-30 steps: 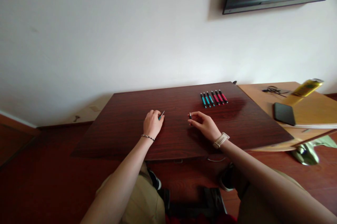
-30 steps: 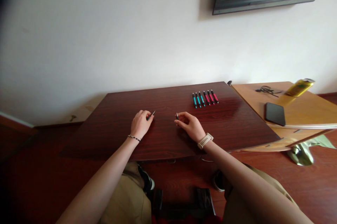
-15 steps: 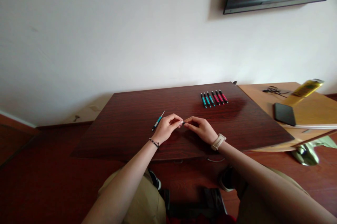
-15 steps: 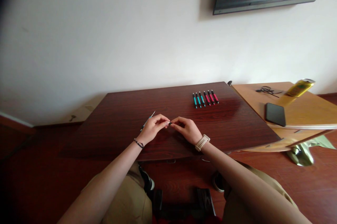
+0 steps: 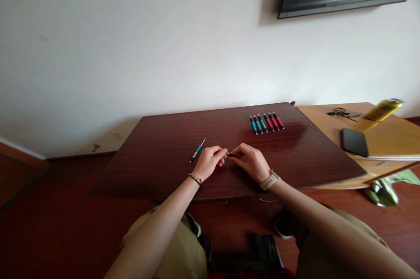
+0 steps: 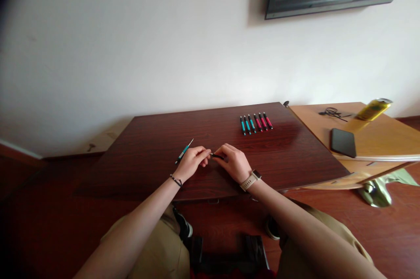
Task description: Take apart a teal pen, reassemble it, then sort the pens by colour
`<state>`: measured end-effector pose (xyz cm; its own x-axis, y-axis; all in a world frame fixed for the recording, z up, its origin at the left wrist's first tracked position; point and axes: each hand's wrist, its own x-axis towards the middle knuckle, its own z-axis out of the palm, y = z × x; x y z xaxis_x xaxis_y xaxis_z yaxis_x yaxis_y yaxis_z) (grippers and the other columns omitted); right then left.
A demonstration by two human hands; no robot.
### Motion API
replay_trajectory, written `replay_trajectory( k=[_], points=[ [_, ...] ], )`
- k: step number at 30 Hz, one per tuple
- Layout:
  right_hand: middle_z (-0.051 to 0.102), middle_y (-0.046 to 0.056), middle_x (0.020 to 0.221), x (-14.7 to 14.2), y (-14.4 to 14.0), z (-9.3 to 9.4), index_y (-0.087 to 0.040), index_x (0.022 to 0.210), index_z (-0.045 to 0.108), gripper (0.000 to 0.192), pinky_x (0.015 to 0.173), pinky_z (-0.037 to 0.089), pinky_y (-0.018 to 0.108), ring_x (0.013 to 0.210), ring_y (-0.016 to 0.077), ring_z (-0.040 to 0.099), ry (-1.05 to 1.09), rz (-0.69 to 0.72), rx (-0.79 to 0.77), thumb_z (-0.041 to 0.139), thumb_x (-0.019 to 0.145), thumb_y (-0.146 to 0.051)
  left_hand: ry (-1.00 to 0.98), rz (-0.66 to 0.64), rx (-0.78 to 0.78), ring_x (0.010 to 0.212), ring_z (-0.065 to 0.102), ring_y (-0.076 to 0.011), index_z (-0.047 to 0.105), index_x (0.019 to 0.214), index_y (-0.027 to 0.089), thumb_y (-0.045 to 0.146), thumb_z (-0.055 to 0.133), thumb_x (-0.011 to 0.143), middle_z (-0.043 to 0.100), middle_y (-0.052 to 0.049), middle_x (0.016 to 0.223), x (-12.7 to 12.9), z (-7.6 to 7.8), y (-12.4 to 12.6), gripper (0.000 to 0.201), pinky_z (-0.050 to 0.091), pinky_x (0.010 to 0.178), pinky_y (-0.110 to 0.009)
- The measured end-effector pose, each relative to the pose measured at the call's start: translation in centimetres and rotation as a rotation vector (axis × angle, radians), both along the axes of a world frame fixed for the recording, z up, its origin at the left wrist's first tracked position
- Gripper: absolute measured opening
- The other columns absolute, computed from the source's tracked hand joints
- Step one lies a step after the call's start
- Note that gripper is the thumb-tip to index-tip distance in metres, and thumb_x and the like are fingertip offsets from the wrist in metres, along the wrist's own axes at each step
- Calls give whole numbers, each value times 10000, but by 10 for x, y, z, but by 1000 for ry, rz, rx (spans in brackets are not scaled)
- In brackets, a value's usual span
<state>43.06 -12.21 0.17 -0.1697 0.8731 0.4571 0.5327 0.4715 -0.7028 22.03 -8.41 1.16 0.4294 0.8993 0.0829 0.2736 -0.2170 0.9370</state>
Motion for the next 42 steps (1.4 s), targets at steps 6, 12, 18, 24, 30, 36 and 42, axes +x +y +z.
replay_trajectory(
  k=[6,12,18,24,30,36,42],
  points=[
    [713,40,914,-2,-2,2,-258,983,710,128,763,506,323,825,210,663,-40,70,7,679,981,-382,150,62,163,614,546,-148,560,682,192,530,487,1025,574,4,626,1,7,-5,486,417,613,-270],
    [722,37,903,-2,-2,0,-260,968,710,151,739,509,320,800,208,663,-15,22,-13,684,971,-409,-5,-56,128,951,687,-217,681,1071,206,383,625,960,740,-67,1015,1,2,-1,216,529,874,-326],
    [716,36,911,-1,0,0,-258,982,706,120,757,516,330,822,211,663,-19,22,-11,682,972,-375,78,-10,150,773,632,-179,650,869,195,449,586,982,694,-23,822,0,1,1,285,486,752,-284],
    [716,45,965,0,-2,-1,-275,1018,708,94,808,531,343,898,227,678,-77,33,22,663,983,-349,262,85,291,677,549,-158,538,717,201,429,459,1050,598,13,688,-3,3,2,411,405,666,-279],
    [718,48,953,2,-2,-1,-271,1007,704,105,781,538,348,865,228,676,-63,-9,13,678,971,-366,394,148,475,832,655,-191,647,915,224,259,575,992,704,-19,901,-10,-9,12,111,491,799,-319],
    [743,48,974,6,3,-7,-262,1007,717,130,808,547,361,860,228,684,21,-80,-16,703,952,-379,477,112,553,881,654,-199,635,957,218,100,579,935,680,-44,948,1,-14,21,132,523,841,-328],
    [774,46,954,11,8,-7,-253,1032,730,223,794,563,358,832,223,716,191,-141,-128,677,955,-456,510,92,603,907,633,-218,643,902,203,51,587,891,666,-59,944,22,-20,31,163,517,870,-345]
  ],
)
